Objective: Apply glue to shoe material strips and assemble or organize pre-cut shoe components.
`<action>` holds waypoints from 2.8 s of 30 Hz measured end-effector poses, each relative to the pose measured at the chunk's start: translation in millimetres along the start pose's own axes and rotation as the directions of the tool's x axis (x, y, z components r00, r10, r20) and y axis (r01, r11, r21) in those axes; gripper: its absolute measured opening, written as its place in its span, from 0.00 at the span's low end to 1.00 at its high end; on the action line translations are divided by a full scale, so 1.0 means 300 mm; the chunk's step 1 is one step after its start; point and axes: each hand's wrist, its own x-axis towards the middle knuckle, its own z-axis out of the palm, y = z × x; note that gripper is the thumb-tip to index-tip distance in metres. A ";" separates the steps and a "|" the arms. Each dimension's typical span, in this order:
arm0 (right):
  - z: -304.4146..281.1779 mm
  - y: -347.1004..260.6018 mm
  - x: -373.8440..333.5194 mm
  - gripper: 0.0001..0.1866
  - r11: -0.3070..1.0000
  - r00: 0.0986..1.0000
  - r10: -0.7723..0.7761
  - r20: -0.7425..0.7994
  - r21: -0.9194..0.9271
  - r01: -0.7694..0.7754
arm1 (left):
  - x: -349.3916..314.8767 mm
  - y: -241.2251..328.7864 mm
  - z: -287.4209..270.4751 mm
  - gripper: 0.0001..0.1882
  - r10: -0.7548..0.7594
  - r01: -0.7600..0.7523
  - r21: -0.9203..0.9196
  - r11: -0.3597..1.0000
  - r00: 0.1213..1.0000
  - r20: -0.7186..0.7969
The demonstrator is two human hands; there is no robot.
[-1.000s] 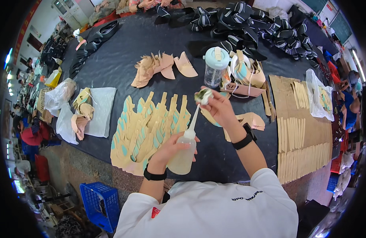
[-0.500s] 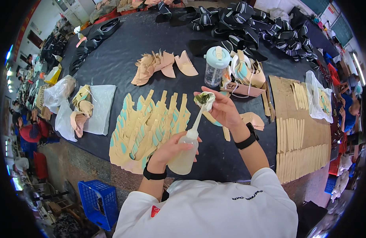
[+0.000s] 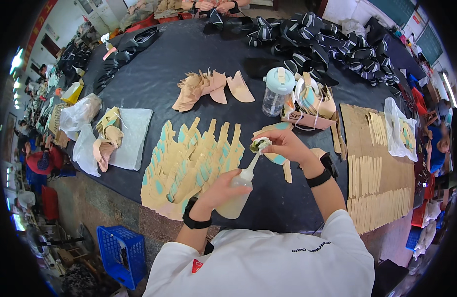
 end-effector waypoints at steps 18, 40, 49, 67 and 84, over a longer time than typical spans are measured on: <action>-0.174 0.099 0.359 0.14 0.241 0.704 -0.688 -0.176 -0.971 -0.008 | -0.248 -0.263 0.036 0.35 0.235 0.033 0.343 0.939 0.668 -0.706; 0.052 -0.022 0.442 0.22 -0.108 0.508 -0.692 -0.513 -0.622 -0.776 | -0.768 -0.552 -0.248 0.20 0.051 0.035 0.078 0.996 0.496 -0.867; 1.045 -0.190 0.528 0.14 0.254 0.842 -0.480 -0.247 -0.958 -0.136 | -1.344 -0.680 -0.914 0.13 0.023 0.139 0.138 0.981 0.616 -0.787; 2.171 -0.175 2.426 0.13 0.127 0.833 -0.529 0.163 -0.955 0.268 | -1.312 -0.232 -2.761 0.30 -0.020 0.282 0.315 0.906 0.773 -0.634; 2.042 0.033 2.195 0.06 -0.220 0.945 -0.249 -0.214 -0.937 -0.270 | -1.124 -0.624 -3.095 0.28 0.176 -0.079 0.701 0.709 0.982 -0.068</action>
